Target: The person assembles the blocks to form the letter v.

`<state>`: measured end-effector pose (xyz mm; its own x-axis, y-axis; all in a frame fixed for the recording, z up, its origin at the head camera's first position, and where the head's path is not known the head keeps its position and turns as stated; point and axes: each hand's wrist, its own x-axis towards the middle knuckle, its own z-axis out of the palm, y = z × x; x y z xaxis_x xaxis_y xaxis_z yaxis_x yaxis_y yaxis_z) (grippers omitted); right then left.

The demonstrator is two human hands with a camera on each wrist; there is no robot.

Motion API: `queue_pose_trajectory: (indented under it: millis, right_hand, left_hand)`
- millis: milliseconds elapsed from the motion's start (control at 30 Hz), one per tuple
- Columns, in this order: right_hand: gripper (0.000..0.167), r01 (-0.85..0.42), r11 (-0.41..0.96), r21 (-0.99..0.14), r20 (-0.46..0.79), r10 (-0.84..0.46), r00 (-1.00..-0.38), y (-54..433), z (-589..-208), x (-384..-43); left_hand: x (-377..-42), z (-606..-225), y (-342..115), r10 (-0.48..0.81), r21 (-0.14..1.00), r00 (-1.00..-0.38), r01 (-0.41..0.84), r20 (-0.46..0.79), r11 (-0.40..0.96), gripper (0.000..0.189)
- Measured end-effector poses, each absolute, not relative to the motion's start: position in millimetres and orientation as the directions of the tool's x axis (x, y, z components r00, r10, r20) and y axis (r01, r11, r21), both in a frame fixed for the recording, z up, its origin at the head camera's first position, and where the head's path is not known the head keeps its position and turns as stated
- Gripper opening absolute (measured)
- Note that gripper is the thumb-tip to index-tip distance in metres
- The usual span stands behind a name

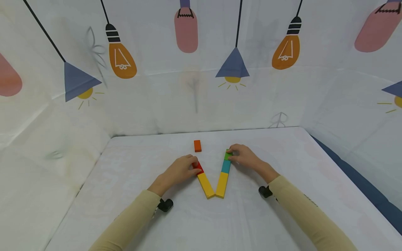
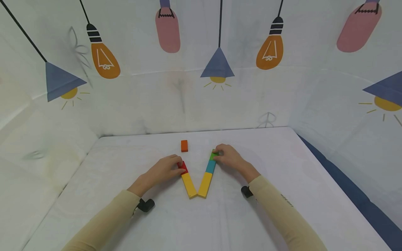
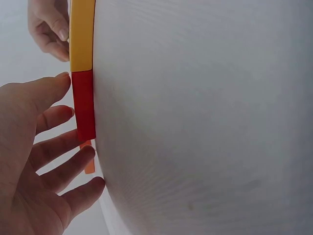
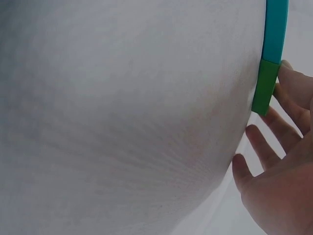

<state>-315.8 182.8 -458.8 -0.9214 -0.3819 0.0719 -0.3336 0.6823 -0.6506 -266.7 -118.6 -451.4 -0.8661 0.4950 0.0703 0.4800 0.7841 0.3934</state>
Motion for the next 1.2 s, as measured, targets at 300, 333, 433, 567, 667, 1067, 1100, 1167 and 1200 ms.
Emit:
queue_pose_trajectory:
  millis: [300,333,433,567,667,1067,1100,1167,1200]
  right_hand:
    - [0.031,-0.337,0.685,-0.646,0.070,-0.386,-0.920,183,-459,-316]
    - [0.031,-0.333,0.685,-0.648,0.067,-0.384,-0.921,183,-459,-317]
    - [0.031,-0.328,0.683,-0.653,0.065,-0.381,-0.922,184,-459,-317]
    - [0.031,-0.331,0.678,-0.656,0.068,-0.384,-0.921,185,-461,-318]
    - [0.031,-0.337,0.673,-0.659,0.072,-0.389,-0.918,186,-462,-319]
    - [0.030,-0.338,0.680,-0.650,0.070,-0.389,-0.919,185,-460,-318]
    - [0.030,-0.336,0.681,-0.650,0.069,-0.387,-0.919,186,-461,-319]
    - [0.031,-0.335,0.679,-0.654,0.069,-0.387,-0.919,186,-461,-319]
    - [0.031,-0.336,0.679,-0.653,0.070,-0.387,-0.919,186,-462,-320]
  left_hand:
    - [-268,-452,-118,0.496,0.396,-0.866,0.480,0.069,0.783,0.021]
    - [-269,-453,-119,0.494,0.394,-0.867,0.478,0.067,0.785,0.022]
    - [-270,-454,-119,0.491,0.399,-0.869,0.472,0.061,0.786,0.022]
    - [-271,-455,-122,0.486,0.419,-0.873,0.461,0.052,0.782,0.024]
    - [-273,-455,-124,0.474,0.436,-0.879,0.448,0.054,0.781,0.026]
    - [-280,-452,-124,0.472,0.437,-0.878,0.454,0.074,0.776,0.026]
    - [-281,-451,-124,0.474,0.435,-0.878,0.455,0.073,0.777,0.026]
    - [-283,-452,-124,0.477,0.429,-0.876,0.460,0.074,0.778,0.025]
    - [-284,-452,-124,0.481,0.425,-0.873,0.464,0.074,0.777,0.024]
